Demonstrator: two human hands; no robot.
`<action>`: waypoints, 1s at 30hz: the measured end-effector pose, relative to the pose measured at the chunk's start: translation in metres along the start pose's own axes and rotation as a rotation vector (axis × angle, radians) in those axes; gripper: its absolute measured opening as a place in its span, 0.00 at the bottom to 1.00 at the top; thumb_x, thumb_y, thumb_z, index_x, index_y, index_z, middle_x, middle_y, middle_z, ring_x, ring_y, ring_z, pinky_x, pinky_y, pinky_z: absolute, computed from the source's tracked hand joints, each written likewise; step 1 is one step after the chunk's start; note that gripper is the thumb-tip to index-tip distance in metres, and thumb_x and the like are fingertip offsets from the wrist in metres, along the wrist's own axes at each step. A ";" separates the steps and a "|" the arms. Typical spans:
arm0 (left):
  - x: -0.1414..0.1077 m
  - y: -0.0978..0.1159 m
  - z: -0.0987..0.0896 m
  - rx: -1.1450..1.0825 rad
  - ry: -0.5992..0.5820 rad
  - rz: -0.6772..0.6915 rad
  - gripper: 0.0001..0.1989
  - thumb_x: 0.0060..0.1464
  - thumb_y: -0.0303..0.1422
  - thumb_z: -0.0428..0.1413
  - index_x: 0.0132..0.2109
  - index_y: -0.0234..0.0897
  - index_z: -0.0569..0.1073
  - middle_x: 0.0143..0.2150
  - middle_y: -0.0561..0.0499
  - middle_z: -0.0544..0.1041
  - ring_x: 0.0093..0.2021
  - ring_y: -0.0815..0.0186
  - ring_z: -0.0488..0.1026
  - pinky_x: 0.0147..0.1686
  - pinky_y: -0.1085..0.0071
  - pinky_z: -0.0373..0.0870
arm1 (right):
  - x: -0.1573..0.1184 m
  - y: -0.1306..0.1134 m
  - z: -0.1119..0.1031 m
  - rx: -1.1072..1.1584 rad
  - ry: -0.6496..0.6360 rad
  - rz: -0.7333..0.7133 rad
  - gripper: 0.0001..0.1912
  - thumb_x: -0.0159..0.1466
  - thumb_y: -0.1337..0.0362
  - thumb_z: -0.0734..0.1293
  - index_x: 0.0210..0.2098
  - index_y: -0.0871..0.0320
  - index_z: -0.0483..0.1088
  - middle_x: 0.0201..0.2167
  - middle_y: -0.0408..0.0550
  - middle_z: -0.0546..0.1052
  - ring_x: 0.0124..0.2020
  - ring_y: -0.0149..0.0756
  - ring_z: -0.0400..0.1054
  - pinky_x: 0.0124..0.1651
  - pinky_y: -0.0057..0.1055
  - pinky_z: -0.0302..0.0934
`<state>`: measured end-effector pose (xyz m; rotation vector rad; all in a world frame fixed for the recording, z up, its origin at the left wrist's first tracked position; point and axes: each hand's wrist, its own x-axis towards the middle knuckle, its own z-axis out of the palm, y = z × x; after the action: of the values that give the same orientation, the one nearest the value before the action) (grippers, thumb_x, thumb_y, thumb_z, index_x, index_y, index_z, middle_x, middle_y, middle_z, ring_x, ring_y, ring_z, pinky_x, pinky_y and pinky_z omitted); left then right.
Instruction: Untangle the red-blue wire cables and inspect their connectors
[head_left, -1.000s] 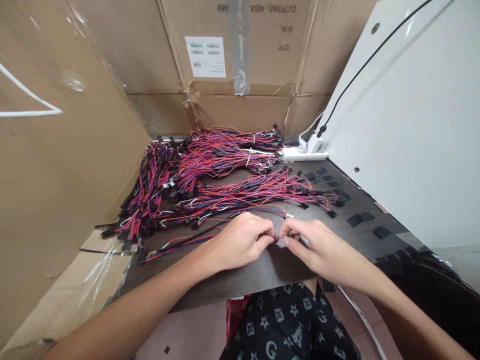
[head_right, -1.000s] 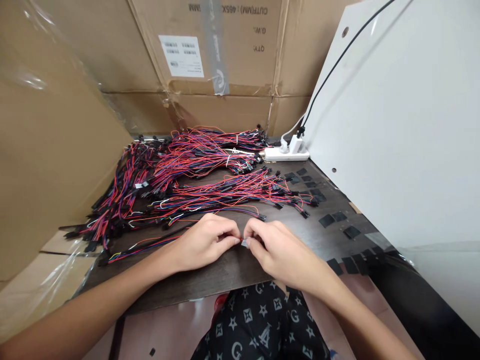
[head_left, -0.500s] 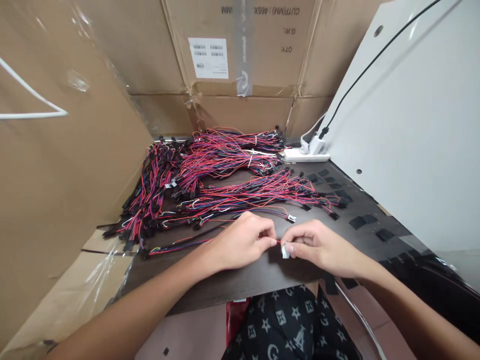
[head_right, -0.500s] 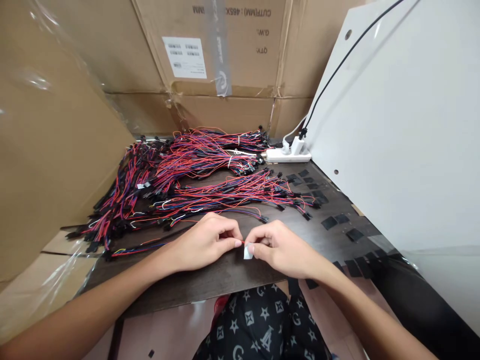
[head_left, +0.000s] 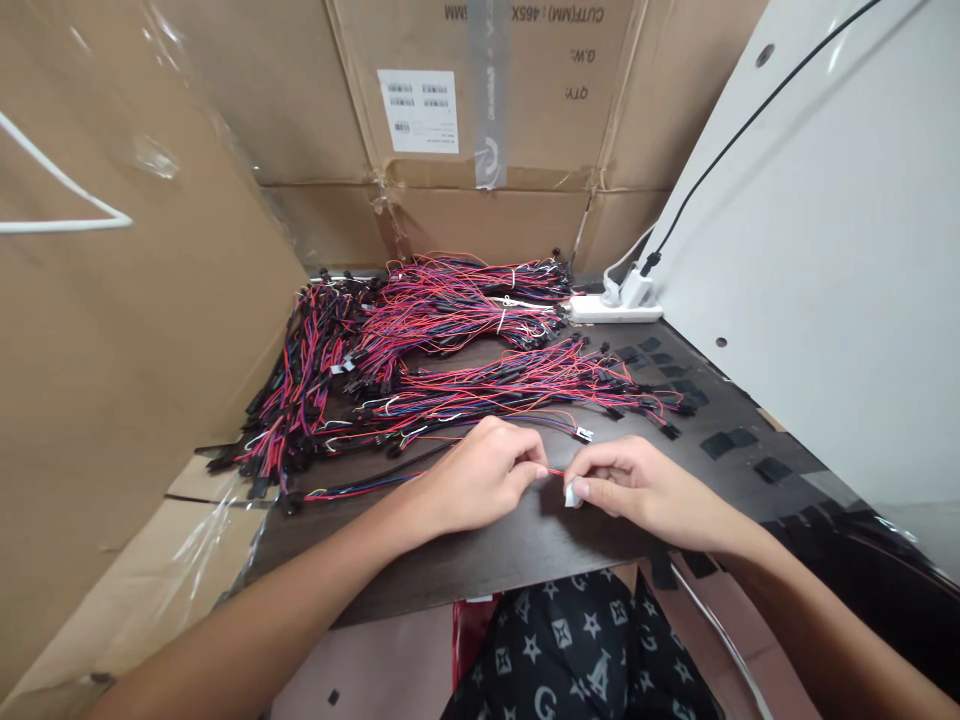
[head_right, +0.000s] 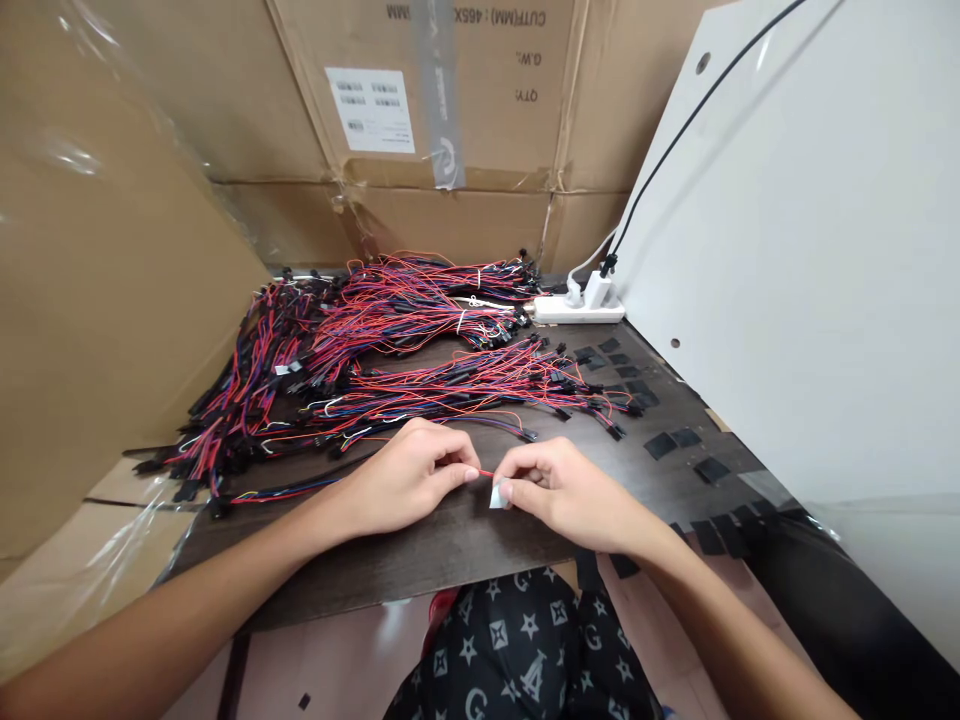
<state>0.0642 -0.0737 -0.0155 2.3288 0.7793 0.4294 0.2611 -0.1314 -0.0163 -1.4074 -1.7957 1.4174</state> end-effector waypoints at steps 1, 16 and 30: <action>0.000 0.000 0.000 0.005 0.004 0.009 0.06 0.54 0.22 0.55 0.30 0.32 0.74 0.25 0.54 0.75 0.26 0.71 0.69 0.31 0.74 0.61 | -0.001 -0.001 -0.001 -0.021 -0.004 -0.003 0.10 0.62 0.60 0.62 0.30 0.60 0.71 0.22 0.44 0.69 0.24 0.30 0.60 0.27 0.26 0.54; -0.002 0.001 0.005 0.008 0.058 0.029 0.07 0.54 0.24 0.56 0.28 0.32 0.72 0.24 0.54 0.74 0.24 0.72 0.67 0.28 0.75 0.60 | 0.018 -0.005 0.011 -0.269 0.333 -0.271 0.09 0.58 0.74 0.60 0.33 0.59 0.70 0.27 0.44 0.76 0.28 0.31 0.70 0.34 0.27 0.62; -0.001 -0.002 0.006 0.037 0.066 -0.099 0.06 0.54 0.26 0.56 0.29 0.33 0.74 0.24 0.54 0.74 0.24 0.71 0.67 0.28 0.74 0.60 | 0.021 -0.006 0.019 -0.175 0.402 -0.239 0.07 0.57 0.71 0.61 0.31 0.59 0.70 0.27 0.45 0.77 0.28 0.32 0.70 0.33 0.29 0.63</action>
<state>0.0649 -0.0757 -0.0213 2.3081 0.9371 0.4539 0.2353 -0.1209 -0.0226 -1.3875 -1.7771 0.8061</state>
